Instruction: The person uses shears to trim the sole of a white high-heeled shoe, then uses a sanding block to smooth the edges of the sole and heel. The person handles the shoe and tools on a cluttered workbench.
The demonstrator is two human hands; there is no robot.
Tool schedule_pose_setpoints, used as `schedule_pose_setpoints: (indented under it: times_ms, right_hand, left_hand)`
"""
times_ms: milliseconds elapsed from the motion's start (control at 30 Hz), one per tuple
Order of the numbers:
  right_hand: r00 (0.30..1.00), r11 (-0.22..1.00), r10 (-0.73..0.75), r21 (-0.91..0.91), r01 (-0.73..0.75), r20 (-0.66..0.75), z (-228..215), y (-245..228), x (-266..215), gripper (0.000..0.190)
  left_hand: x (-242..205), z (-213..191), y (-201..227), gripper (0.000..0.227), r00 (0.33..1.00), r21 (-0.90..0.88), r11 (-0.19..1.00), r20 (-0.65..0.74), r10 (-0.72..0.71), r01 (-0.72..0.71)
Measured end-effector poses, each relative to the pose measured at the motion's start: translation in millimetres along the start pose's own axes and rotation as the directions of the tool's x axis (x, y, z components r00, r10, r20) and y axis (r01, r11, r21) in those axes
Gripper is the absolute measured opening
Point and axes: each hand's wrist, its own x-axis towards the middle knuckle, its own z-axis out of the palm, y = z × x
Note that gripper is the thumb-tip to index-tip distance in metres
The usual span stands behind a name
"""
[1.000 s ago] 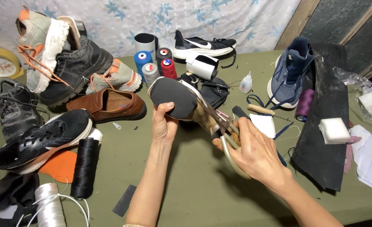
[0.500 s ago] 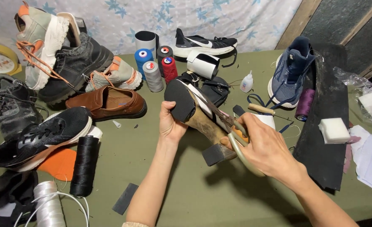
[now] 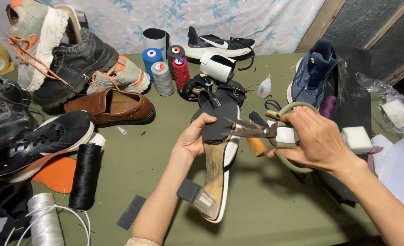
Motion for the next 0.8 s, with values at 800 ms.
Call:
schedule_pose_setpoints:
  times_ms: [800]
  right_hand:
    - [0.955, 0.946, -0.287, -0.131, 0.295, 0.078, -2.5, 30.8, 0.6, 0.085]
  left_hand:
    - [18.9, -20.0, -27.1, 0.041, 0.965, 0.027, 0.971, 0.107, -0.238, 0.237]
